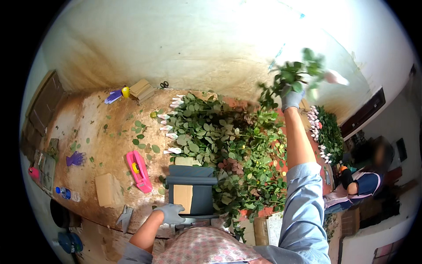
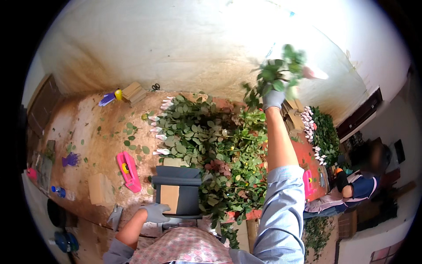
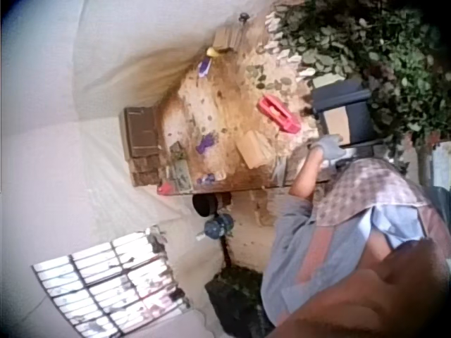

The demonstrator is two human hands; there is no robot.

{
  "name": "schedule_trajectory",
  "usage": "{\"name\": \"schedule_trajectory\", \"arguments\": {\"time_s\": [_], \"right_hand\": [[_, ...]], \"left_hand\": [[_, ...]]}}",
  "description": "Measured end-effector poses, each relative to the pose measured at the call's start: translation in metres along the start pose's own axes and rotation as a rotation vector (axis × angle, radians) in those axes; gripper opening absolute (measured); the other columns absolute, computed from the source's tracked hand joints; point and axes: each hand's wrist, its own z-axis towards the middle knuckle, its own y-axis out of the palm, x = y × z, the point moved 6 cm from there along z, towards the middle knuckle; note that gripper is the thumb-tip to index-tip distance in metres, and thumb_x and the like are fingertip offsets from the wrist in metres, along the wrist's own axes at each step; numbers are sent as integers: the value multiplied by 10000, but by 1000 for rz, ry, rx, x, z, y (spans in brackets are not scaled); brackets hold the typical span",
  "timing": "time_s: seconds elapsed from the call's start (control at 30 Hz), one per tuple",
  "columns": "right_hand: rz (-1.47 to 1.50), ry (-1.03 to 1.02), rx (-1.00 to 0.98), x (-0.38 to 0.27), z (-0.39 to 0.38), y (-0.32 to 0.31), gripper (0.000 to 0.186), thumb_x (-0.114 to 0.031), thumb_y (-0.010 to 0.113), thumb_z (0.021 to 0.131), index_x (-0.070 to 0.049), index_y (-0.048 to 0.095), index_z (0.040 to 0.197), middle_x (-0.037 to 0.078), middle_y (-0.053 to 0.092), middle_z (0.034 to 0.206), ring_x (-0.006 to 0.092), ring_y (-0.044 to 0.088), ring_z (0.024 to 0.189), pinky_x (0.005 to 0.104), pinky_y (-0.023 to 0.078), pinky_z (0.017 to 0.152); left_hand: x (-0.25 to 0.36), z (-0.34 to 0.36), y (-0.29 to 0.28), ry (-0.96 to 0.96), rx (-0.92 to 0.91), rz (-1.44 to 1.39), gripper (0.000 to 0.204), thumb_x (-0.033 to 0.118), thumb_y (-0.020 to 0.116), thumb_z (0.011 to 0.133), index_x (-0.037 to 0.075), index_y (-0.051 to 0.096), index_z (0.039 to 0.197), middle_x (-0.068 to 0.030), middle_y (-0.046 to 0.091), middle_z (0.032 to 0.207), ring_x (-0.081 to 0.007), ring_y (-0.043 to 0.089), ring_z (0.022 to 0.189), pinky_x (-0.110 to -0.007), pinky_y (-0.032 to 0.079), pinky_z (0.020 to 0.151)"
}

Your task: The person arranges white flower buds and green leaves into a black rectangular tray. They pick up individual buds and leaves from a large pile on the table and place them carefully into the tray, filling it with a decorative floral arrangement.

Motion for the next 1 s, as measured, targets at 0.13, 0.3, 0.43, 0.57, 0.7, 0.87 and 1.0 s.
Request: {"name": "schedule_trajectory", "arguments": {"time_s": [0.13, 0.3, 0.43, 0.57, 0.7, 0.87, 1.0], "right_hand": [[-177, -171, -191, -49, 2, -12, 231, -208, 586, 923, -65, 740, 1018, 169, 727, 940, 377, 670, 917, 466, 512, 827], [314, -154, 157, -22, 15, -80, 188, -105, 560, 904, -46, 732, 955, 177, 720, 876, 350, 676, 798, 455, 521, 712], [472, 109, -9, -18, -4, -79, 275, -241, 571, 972, -7, 711, 938, 211, 719, 931, 384, 671, 854, 454, 519, 741], [400, 150, -161, 2, -26, -66, 297, -282, 577, 1003, -25, 719, 1046, 201, 732, 1026, 376, 678, 919, 455, 520, 791], [378, 251, -631, 60, -52, -19, 251, -246, 607, 977, -51, 707, 1098, 159, 732, 1012, 316, 684, 905, 424, 525, 780], [399, -162, -925, -11, -94, 1, 221, -220, 584, 964, -88, 709, 1089, 116, 735, 1018, 249, 684, 897, 382, 545, 776], [553, -471, -830, -123, -135, -20, 214, -191, 636, 881, -77, 698, 1052, 148, 728, 1050, 341, 674, 968, 427, 537, 872]], "left_hand": [[-16, -2, 10, -63, -51, -8, 780, 532, 627, 854, 40, 529, 1451, -200, 549, 1471, -366, 536, 1341, -414, 412, 1143], [2, 1, -2, -39, -85, -60, 837, 549, 640, 824, 13, 525, 1457, -227, 597, 1409, -363, 601, 1265, -410, 487, 1056], [-16, -1, 9, -88, -72, -31, 811, 564, 626, 838, 53, 528, 1460, -183, 540, 1487, -364, 547, 1332, -412, 427, 1127], [-16, -3, 9, -111, -86, -41, 800, 551, 625, 839, 61, 528, 1464, -179, 541, 1488, -363, 543, 1337, -408, 426, 1129], [-3, 1, 0, -77, -101, -17, 793, 547, 624, 840, 75, 525, 1470, -191, 551, 1474, -365, 535, 1344, -407, 420, 1134], [-1, -5, -4, -82, -66, -11, 791, 510, 611, 827, 63, 520, 1474, -197, 539, 1485, -357, 526, 1358, -401, 423, 1136], [-2, -10, -3, -104, -63, -9, 793, 488, 596, 818, 57, 513, 1479, -197, 534, 1491, -357, 518, 1368, -398, 425, 1136]]}}
